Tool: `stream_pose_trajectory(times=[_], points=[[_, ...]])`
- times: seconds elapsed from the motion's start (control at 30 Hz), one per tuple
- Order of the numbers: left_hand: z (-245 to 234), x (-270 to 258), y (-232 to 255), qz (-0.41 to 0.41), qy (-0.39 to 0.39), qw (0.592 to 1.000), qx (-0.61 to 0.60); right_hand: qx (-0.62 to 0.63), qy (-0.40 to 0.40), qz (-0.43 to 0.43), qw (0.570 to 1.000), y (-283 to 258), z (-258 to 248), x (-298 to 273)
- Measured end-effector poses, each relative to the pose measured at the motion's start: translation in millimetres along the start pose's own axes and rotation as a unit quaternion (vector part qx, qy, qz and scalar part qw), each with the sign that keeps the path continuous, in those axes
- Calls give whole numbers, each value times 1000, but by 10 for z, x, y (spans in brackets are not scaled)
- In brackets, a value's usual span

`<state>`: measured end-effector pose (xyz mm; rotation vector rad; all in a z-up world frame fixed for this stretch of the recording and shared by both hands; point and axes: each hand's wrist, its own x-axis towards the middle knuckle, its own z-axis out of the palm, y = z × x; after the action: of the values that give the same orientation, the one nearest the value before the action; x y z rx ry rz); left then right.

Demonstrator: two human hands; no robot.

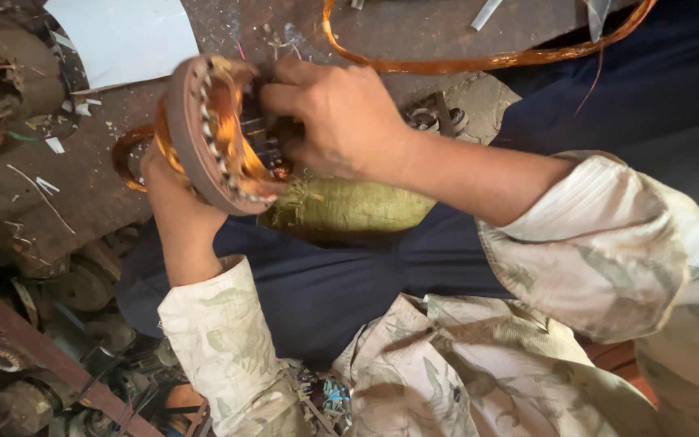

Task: The person winds copper wire around a motor stator, threading it through slots and securing it with their hands. They repeatedly adjust the wire and stator to ensure proper placement.

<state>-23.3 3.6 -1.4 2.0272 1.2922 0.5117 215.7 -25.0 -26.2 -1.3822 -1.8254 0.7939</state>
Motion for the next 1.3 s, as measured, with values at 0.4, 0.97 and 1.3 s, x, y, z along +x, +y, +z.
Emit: stream_pose_trajectory(times=[0.4,0.97,1.3], points=[[170,-191,11,22,81,996,-37,-27,7,16,999,32,82,-55],[4,-206,-66,57,16,994,90,-20,-1,26,999,16,70,-34],[74,-153,-66,97,56,988,106,-4,-7,0,1000,94,26,-45]])
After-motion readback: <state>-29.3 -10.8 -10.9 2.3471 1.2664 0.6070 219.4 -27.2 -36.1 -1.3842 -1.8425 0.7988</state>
